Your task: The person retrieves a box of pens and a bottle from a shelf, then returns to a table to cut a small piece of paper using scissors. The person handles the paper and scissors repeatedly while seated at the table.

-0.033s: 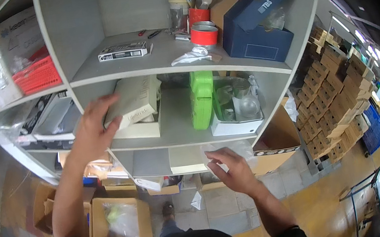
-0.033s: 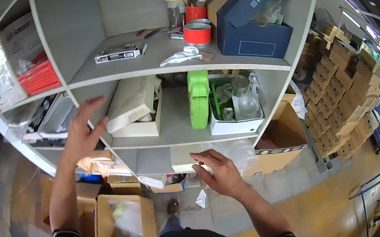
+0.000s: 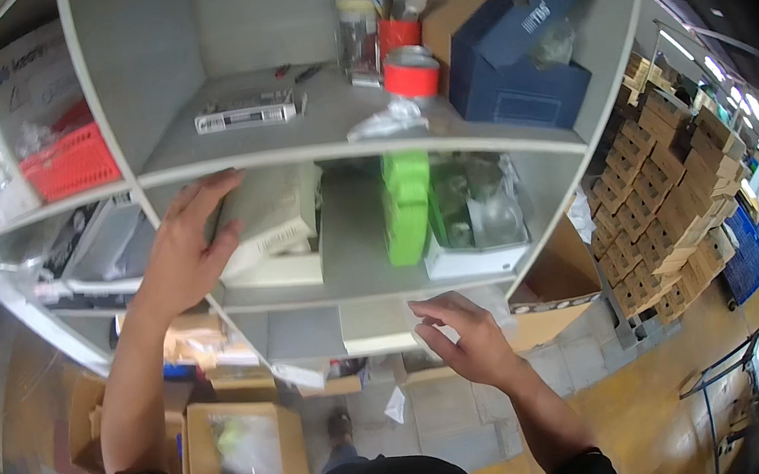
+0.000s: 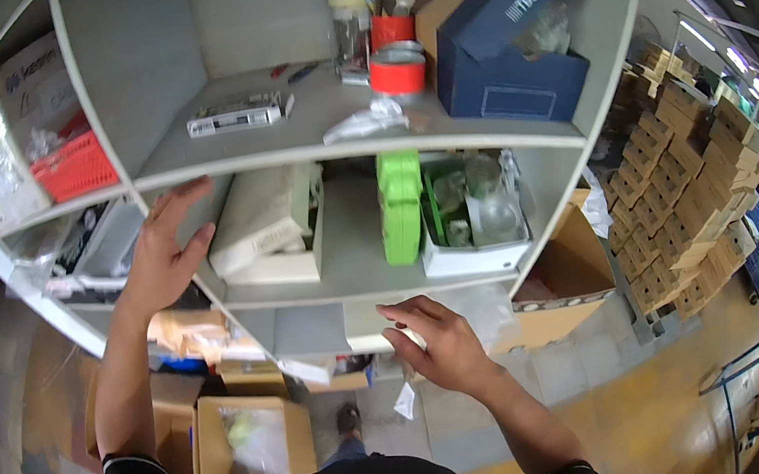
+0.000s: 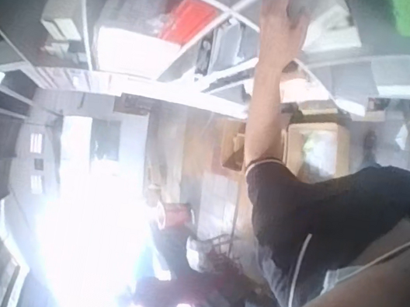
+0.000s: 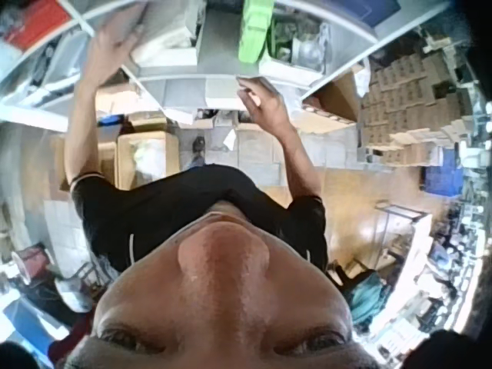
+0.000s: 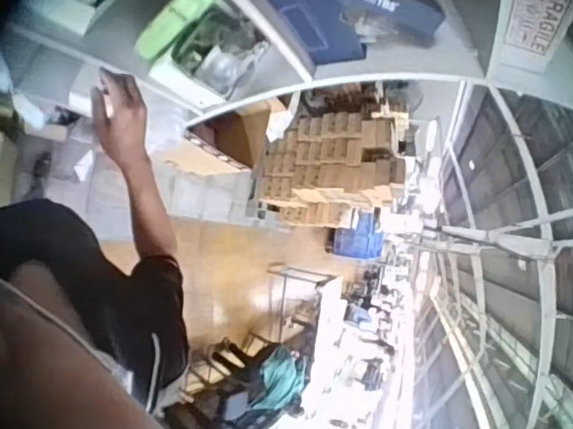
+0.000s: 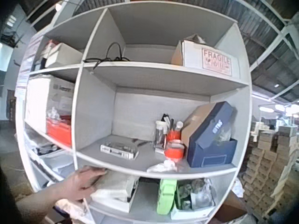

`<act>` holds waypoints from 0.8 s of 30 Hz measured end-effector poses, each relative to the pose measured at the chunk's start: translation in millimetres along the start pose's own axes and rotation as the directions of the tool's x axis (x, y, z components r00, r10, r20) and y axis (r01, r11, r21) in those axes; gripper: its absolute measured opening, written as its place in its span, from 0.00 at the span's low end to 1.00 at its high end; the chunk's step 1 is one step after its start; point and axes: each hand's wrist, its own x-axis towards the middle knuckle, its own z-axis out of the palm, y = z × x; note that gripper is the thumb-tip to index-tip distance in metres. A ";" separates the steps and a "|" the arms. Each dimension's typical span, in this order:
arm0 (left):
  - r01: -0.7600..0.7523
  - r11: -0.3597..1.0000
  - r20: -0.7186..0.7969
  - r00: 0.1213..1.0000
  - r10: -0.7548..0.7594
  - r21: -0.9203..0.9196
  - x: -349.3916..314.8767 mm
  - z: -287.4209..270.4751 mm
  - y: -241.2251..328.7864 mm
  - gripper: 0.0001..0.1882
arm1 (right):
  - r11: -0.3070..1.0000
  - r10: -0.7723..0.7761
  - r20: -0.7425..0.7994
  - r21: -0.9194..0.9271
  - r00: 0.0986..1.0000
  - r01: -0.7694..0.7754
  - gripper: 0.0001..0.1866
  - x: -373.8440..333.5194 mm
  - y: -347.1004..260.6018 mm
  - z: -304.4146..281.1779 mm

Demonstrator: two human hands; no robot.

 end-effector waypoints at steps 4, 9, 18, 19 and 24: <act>-0.106 0.987 0.120 0.989 0.092 0.120 102.0 -8.4 -78.7 0.30 | 0.992 -0.106 -0.112 -0.077 0.988 0.098 0.17 91.4 -15.3 3.2; -0.120 0.899 0.379 0.924 -0.054 0.421 186.9 9.7 -145.6 0.41 | 0.972 -0.192 -0.145 -0.162 0.970 0.169 0.17 167.6 -15.9 7.8; -0.231 0.957 0.191 0.962 0.197 0.174 191.4 5.0 -121.3 0.42 | 0.893 -0.404 -0.283 -0.327 0.870 0.308 0.16 263.8 0.1 16.5; -0.302 0.938 0.133 0.950 0.281 0.172 188.7 5.8 -116.5 0.42 | 0.868 -0.425 -0.295 -0.400 0.856 0.293 0.15 272.6 1.9 16.3; -0.289 0.948 0.032 0.957 0.288 0.131 180.8 13.2 -114.4 0.43 | 0.863 -0.425 -0.459 -0.465 0.781 0.197 0.13 285.1 5.1 13.9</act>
